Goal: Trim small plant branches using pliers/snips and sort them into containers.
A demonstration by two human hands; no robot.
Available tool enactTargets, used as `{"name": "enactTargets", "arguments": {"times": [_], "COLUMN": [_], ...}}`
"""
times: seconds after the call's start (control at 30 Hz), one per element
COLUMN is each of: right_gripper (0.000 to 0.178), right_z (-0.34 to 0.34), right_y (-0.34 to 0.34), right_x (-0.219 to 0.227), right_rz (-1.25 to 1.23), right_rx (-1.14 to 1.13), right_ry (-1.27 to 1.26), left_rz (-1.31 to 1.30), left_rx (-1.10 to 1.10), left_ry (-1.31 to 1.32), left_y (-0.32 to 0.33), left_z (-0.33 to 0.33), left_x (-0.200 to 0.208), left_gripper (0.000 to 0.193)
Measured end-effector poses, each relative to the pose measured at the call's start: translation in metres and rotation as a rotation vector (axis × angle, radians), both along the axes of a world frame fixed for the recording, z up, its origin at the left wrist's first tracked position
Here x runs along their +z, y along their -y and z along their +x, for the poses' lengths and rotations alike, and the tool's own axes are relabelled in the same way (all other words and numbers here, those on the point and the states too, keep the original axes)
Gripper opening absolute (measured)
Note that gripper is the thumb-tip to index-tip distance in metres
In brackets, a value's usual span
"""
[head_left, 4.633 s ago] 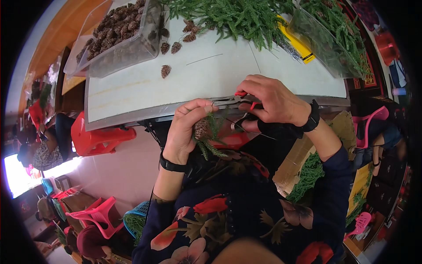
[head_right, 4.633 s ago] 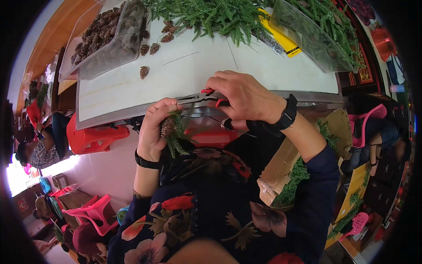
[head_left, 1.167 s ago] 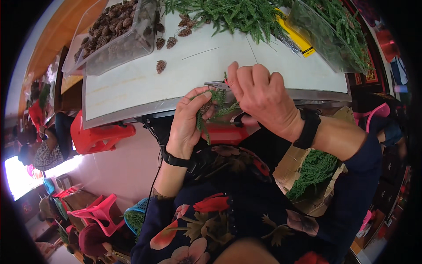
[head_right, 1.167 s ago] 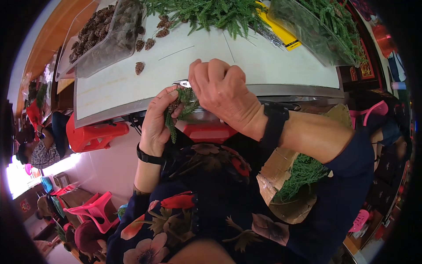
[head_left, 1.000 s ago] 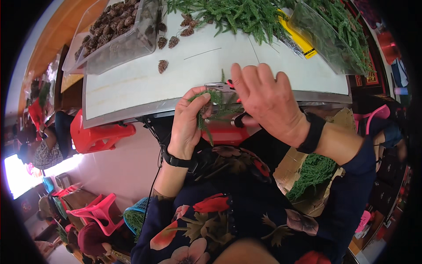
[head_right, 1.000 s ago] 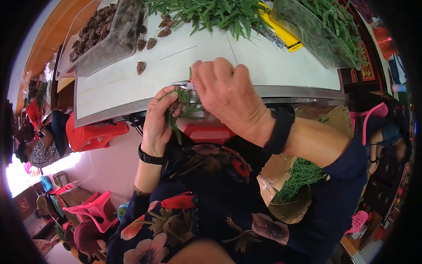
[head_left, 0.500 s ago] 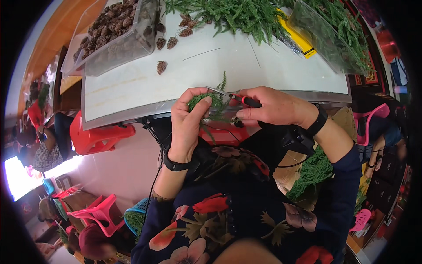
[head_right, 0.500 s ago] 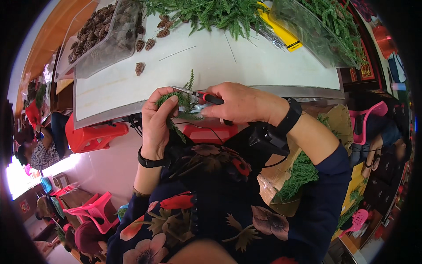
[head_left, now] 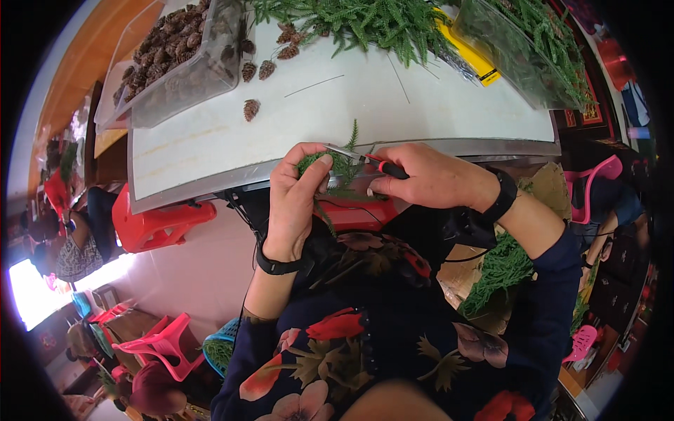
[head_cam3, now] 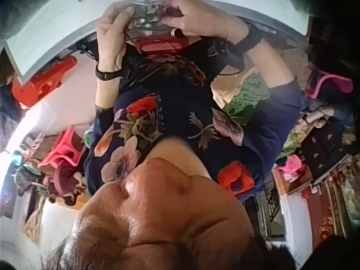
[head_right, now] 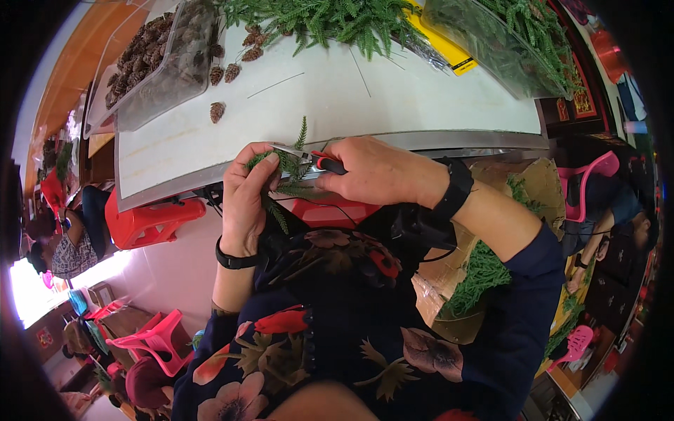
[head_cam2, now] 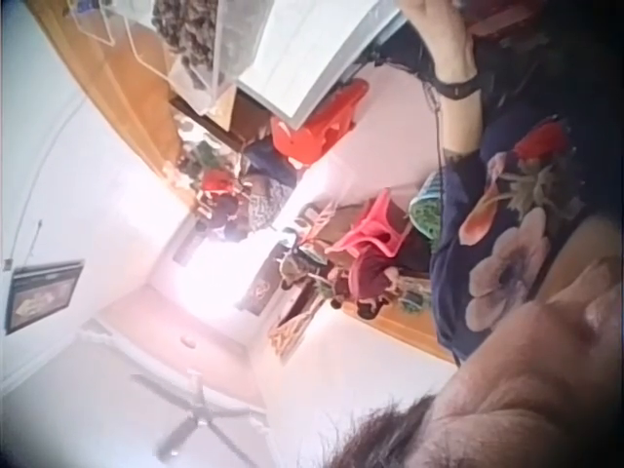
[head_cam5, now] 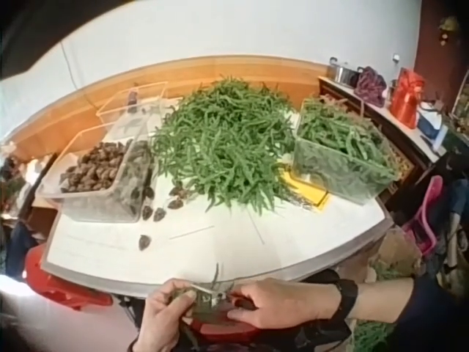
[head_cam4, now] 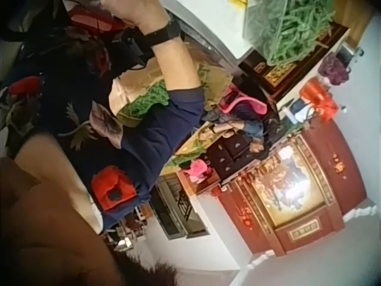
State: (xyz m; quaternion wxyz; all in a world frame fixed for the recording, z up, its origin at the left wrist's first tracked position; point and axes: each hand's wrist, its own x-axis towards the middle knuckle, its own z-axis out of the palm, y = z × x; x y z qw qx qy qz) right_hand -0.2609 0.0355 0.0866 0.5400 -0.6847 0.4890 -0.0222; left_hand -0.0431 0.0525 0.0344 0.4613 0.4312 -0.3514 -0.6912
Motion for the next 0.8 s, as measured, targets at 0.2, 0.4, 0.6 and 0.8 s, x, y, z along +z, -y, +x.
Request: {"name": "enactTargets", "arguments": {"times": [0.2,0.4,0.6,0.8], "right_gripper": [0.034,0.027,0.032,0.04], "right_z": [0.013,0.022,0.008,-0.008], "right_y": [-0.013,-0.021,-0.014,-0.001], "right_x": [0.001,0.011,-0.003,0.006], "right_rz": [-0.276,-0.299,-0.349,-0.179], "right_rx": [-0.084,-0.056,-0.031,-0.022], "right_ry": [0.001,-0.241,-0.033,0.141], "left_rz": [-0.001,0.005,0.06,0.1], "left_rx": [-0.001,0.009,-0.027,-0.113], "left_ry": [-0.017,-0.027,-0.085,-0.18], "left_y": [0.0,0.0,0.003,0.003], "left_z": [0.002,0.003,0.011,0.016], "left_x": [-0.001,0.001,0.001,0.007], "left_gripper": [0.014,0.014,0.013,0.013]}}
